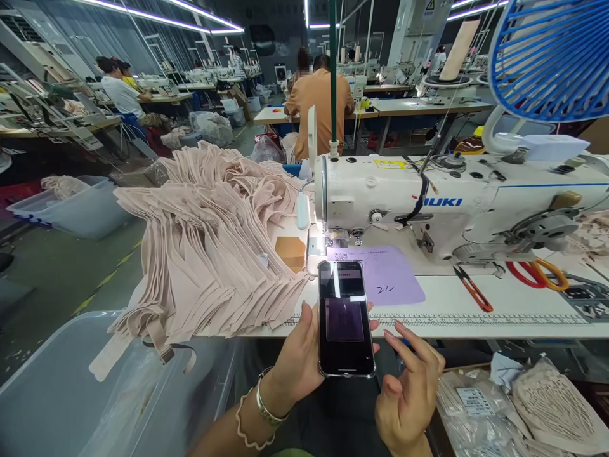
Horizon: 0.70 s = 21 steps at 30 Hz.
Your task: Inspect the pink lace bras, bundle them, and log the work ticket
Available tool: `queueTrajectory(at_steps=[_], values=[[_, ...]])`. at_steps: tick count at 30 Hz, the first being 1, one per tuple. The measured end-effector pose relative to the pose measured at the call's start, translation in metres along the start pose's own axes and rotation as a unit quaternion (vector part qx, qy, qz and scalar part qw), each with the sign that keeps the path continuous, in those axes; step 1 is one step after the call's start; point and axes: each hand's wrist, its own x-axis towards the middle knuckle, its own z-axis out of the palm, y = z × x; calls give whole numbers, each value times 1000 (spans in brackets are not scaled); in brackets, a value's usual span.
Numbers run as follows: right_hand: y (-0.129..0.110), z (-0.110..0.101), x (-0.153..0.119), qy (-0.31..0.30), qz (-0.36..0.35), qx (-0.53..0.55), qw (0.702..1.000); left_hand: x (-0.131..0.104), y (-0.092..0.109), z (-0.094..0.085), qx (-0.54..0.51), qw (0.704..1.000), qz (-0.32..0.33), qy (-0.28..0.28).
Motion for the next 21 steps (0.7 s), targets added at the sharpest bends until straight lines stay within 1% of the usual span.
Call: queueTrajectory(at_steps=[11,15,21], values=[[1,-1,-2,-3,-5,8,1000,0,-1,-2,5,1000,10,-12],[1,0,-2,-2,-5,7,1000,0,-1,-2,0,1000,1,-13],[1,-1,0,22,-28,-7,999,3,-6,-6,-2,1000,-9,1]])
